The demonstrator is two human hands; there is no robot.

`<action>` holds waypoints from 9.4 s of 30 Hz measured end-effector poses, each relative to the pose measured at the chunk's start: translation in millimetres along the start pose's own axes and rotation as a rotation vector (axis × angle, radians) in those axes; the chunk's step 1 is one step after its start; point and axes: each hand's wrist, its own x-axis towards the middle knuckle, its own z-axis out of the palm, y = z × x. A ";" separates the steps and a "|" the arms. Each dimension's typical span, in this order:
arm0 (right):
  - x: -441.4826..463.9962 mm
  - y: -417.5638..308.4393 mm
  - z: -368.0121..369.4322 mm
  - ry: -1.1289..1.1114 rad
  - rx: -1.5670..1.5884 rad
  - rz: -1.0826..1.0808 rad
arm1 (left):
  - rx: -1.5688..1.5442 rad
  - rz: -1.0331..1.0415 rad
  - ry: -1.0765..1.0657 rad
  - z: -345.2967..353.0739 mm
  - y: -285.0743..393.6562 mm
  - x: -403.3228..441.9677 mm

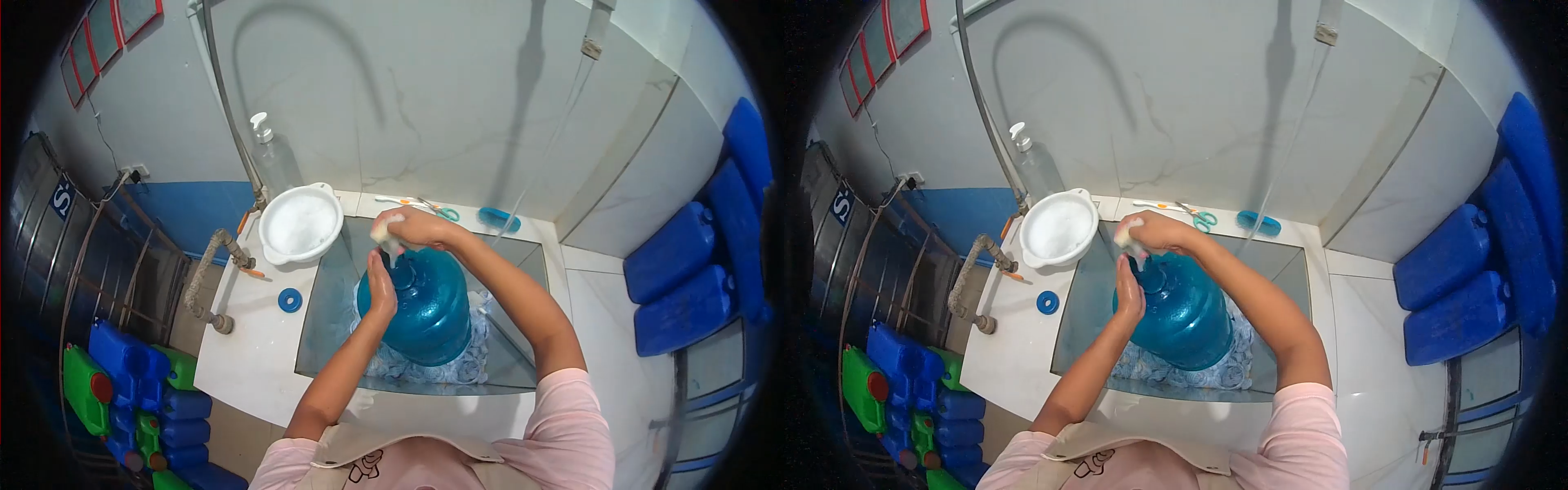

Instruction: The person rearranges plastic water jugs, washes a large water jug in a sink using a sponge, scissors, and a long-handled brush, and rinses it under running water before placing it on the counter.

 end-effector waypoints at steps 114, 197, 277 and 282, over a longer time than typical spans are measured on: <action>-120.6 75.2 -99.3 0.490 0.153 0.181 | 0.756 -0.001 -0.942 128.9 -41.6 -10.3; -266.8 240.1 88.5 0.770 -0.912 0.298 | 0.978 0.261 -0.454 -54.7 33.1 -61.0; -76.0 -44.2 71.5 -0.252 -1.310 0.373 | 1.135 0.425 -0.771 -32.1 33.3 -82.5; -125.7 -43.9 39.3 -0.136 -1.466 0.523 | 1.005 0.361 -0.516 -19.8 -15.6 -89.0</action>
